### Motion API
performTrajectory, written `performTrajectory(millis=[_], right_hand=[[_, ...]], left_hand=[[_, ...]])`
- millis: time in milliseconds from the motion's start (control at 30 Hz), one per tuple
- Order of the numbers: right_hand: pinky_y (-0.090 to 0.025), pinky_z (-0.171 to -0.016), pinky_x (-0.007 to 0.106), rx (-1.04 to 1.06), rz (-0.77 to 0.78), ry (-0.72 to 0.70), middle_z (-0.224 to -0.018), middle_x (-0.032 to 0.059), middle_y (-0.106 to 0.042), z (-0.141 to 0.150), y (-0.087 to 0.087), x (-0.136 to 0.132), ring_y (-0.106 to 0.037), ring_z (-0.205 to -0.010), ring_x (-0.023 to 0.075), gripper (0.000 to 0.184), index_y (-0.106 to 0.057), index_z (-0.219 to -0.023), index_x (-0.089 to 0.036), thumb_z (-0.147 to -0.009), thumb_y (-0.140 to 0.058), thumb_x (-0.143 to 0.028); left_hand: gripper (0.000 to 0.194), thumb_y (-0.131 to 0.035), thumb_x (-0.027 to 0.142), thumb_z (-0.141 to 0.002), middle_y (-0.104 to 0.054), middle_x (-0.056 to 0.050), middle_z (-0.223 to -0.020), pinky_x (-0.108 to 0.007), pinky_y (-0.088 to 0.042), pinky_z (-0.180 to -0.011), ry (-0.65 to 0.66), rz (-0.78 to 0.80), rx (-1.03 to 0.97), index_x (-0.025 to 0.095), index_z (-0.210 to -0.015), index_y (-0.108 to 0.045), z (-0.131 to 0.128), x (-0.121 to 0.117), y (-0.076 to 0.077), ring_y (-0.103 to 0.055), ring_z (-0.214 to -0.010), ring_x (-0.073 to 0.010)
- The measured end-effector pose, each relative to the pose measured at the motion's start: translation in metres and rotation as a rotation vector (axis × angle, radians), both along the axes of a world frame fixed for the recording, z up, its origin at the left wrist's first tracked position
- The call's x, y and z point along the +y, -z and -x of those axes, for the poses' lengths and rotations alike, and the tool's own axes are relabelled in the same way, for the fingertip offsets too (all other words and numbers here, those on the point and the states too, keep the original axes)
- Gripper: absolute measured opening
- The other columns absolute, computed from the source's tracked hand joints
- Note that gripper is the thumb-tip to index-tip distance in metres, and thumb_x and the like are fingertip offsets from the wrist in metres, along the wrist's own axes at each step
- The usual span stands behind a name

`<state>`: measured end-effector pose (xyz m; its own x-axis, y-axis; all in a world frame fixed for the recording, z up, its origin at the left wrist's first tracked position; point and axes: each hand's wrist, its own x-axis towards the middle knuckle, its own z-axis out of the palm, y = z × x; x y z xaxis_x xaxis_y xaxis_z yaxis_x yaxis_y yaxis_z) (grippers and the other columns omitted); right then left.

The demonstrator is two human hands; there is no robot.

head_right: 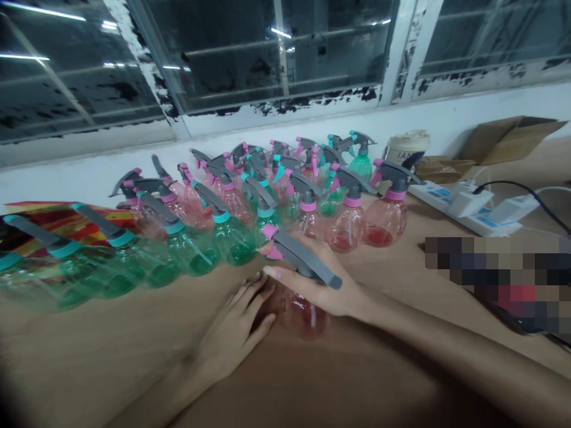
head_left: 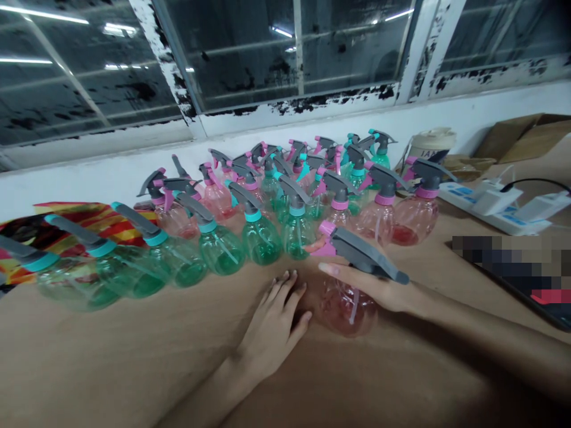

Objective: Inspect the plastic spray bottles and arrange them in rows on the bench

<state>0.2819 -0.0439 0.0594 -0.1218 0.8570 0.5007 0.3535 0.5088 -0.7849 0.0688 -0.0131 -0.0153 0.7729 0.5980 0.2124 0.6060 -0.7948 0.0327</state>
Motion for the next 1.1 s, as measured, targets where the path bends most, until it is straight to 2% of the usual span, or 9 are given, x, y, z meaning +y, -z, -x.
performTrajectory(millis=[167, 267, 400, 500, 667, 800, 933, 1000, 1100], right_hand=[[-0.048, -0.066, 0.033, 0.016, -0.017, 0.032, -0.091, 0.0018, -0.065, 0.0006, 0.0012, -0.0005, -0.061, -0.080, 0.0197, 0.028, -0.058, -0.106, -0.025, -0.081, -0.062, -0.035], [-0.045, -0.059, 0.031, 0.007, -0.031, 0.033, -0.087, 0.0009, -0.062, 0.0005, 0.0016, -0.0010, -0.059, -0.073, 0.0183, 0.027, -0.058, -0.106, -0.025, -0.081, -0.061, -0.035], [-0.039, -0.053, 0.029, 0.012, -0.025, 0.012, -0.073, -0.0027, -0.052, 0.0003, -0.0006, -0.0020, -0.049, -0.062, 0.0145, 0.017, -0.056, -0.096, -0.025, -0.082, -0.060, -0.033], [-0.035, -0.050, 0.028, 0.020, -0.024, -0.003, -0.065, -0.0052, -0.039, 0.0007, -0.0021, -0.0023, -0.040, -0.056, 0.0121, 0.011, -0.051, -0.082, -0.024, -0.082, -0.060, -0.031], [-0.030, -0.048, 0.027, 0.011, -0.039, 0.006, -0.061, -0.0062, -0.032, 0.0019, -0.0021, -0.0020, -0.033, -0.052, 0.0104, 0.030, -0.037, -0.063, -0.023, -0.083, -0.059, -0.029], [-0.034, -0.050, 0.027, 0.021, -0.039, 0.002, -0.062, -0.0054, -0.038, 0.0017, -0.0009, -0.0016, -0.039, -0.055, 0.0111, 0.026, -0.041, -0.064, -0.023, -0.082, -0.060, -0.026], [-0.042, -0.057, 0.029, 0.024, -0.040, -0.001, -0.070, -0.0023, -0.054, 0.0001, 0.0011, -0.0004, -0.053, -0.066, 0.0152, 0.007, -0.056, -0.078, -0.024, -0.081, -0.061, -0.027], [-0.046, -0.062, 0.030, 0.010, -0.031, -0.003, -0.077, -0.0004, -0.060, -0.0006, 0.0017, 0.0004, -0.057, -0.070, 0.0167, 0.008, -0.061, -0.089, -0.024, -0.082, -0.060, -0.028], [-0.050, -0.068, 0.032, 0.017, -0.009, 0.004, -0.080, 0.0009, -0.063, -0.0007, 0.0013, 0.0016, -0.060, -0.073, 0.0178, 0.009, -0.063, -0.090, -0.024, -0.083, -0.060, -0.029]], left_hand=[[0.044, -0.043, 0.034, -0.096, -0.041, -0.014, -0.142, -0.048, -0.032, -0.106, 0.010, -0.011, -0.018, 0.013, -0.134, -0.042, 0.0004, 0.0002, 0.0019, -0.034, -0.133, -0.0274], [0.043, -0.043, 0.034, -0.096, -0.041, -0.014, -0.142, -0.047, -0.031, -0.107, 0.010, -0.009, -0.029, 0.013, -0.134, -0.042, 0.0006, 0.0003, 0.0023, -0.034, -0.133, -0.0272], [0.043, -0.042, 0.034, -0.097, -0.041, -0.014, -0.143, -0.048, -0.031, -0.107, 0.012, 0.002, -0.030, 0.013, -0.134, -0.042, 0.0005, 0.0004, 0.0020, -0.035, -0.132, -0.0275], [0.043, -0.042, 0.035, -0.097, -0.041, -0.014, -0.142, -0.048, -0.031, -0.107, 0.010, 0.005, -0.025, 0.012, -0.134, -0.042, 0.0005, 0.0002, 0.0015, -0.035, -0.133, -0.0276], [0.044, -0.042, 0.035, -0.097, -0.042, -0.015, -0.141, -0.048, -0.032, -0.106, 0.009, 0.001, -0.010, 0.011, -0.134, -0.042, 0.0010, 0.0002, 0.0009, -0.037, -0.132, -0.0281], [0.043, -0.041, 0.035, -0.097, -0.042, -0.015, -0.142, -0.048, -0.031, -0.107, 0.012, 0.005, -0.021, 0.012, -0.134, -0.042, 0.0009, 0.0008, 0.0017, -0.036, -0.132, -0.0277], [0.043, -0.042, 0.035, -0.097, -0.042, -0.015, -0.142, -0.048, -0.031, -0.107, 0.013, 0.002, -0.023, 0.012, -0.134, -0.042, 0.0006, 0.0010, 0.0020, -0.036, -0.132, -0.0274], [0.043, -0.043, 0.034, -0.096, -0.042, -0.015, -0.142, -0.048, -0.031, -0.107, 0.008, 0.000, -0.020, 0.012, -0.134, -0.042, 0.0005, 0.0007, 0.0015, -0.035, -0.132, -0.0273], [0.043, -0.043, 0.035, -0.096, -0.041, -0.015, -0.142, -0.048, -0.031, -0.107, 0.008, 0.002, -0.017, 0.012, -0.133, -0.043, 0.0005, 0.0002, 0.0005, -0.034, -0.133, -0.0275]])
